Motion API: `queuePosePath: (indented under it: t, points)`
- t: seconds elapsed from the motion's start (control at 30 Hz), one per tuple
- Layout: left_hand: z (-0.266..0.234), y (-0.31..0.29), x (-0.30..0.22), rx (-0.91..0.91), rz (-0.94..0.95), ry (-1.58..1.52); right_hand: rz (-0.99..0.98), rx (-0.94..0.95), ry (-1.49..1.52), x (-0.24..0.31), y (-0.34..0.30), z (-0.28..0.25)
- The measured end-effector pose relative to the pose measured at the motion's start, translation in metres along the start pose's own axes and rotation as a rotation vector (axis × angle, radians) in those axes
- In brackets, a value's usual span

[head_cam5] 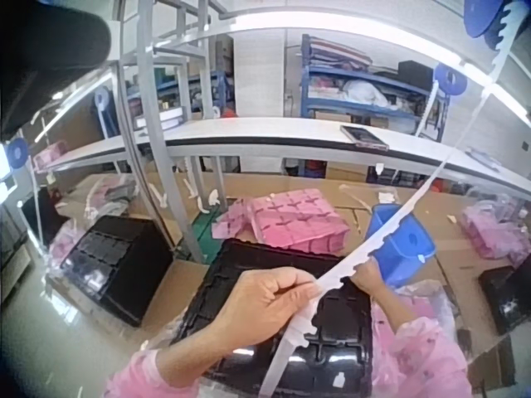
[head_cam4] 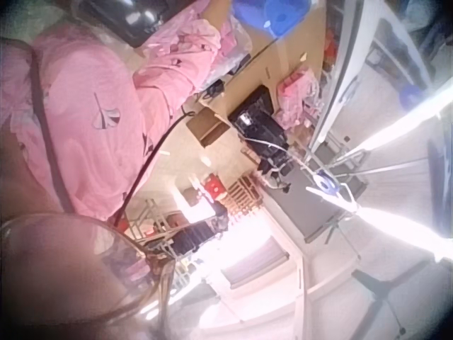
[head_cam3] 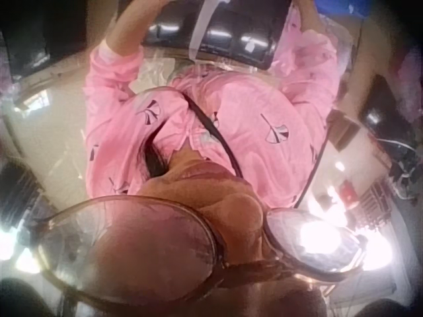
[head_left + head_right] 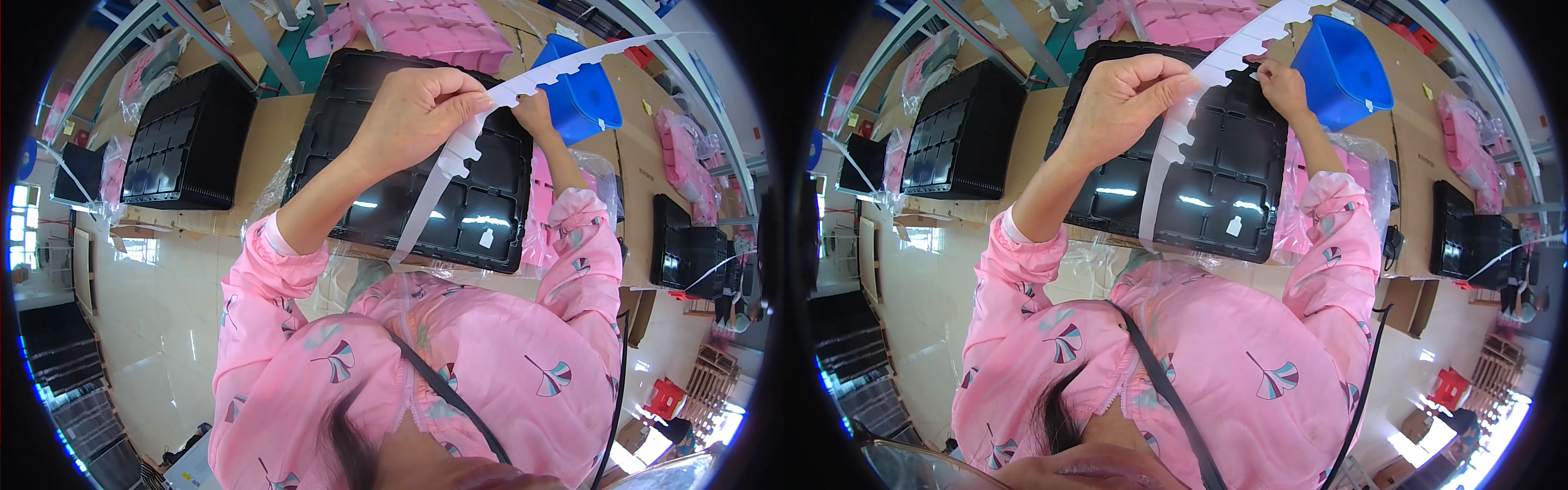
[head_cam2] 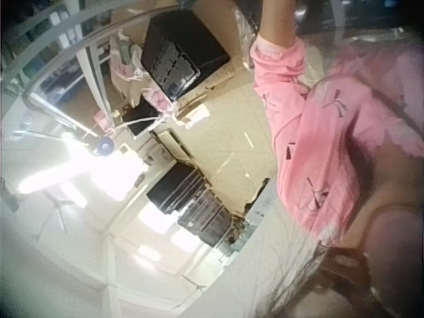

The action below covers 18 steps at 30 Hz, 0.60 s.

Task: The recorder applies adhesive pads to a black plastic tray and then attaches a pink foam protection sheet.

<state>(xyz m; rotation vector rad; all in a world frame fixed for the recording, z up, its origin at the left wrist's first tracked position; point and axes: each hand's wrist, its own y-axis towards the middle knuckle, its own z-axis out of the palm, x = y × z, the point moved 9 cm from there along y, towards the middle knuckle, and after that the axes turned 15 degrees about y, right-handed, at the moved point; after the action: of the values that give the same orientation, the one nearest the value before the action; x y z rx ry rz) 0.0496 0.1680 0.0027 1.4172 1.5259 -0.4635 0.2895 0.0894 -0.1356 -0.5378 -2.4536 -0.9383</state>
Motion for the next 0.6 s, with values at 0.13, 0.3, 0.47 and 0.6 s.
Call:
queuePosePath:
  t: [0.13, 0.3, 0.47, 0.6]
  points:
    - [-0.003, -0.001, 0.000, -0.016, -0.001, 0.000, 0.157, -0.012, 0.164, 0.000, 0.004, -0.011]
    - [-0.005, -0.001, 0.004, -0.018, -0.002, 0.016, 0.346, 0.119, 0.139, 0.030, 0.010, -0.027]
    - [-0.005, 0.000, 0.001, -0.013, 0.022, 0.033, 0.383, 0.222, 0.190, 0.006, 0.015, -0.029]
    - [-0.003, 0.001, 0.001, 0.000, 0.020, 0.031, 0.476, 0.342, 0.314, -0.001, 0.010, -0.022]
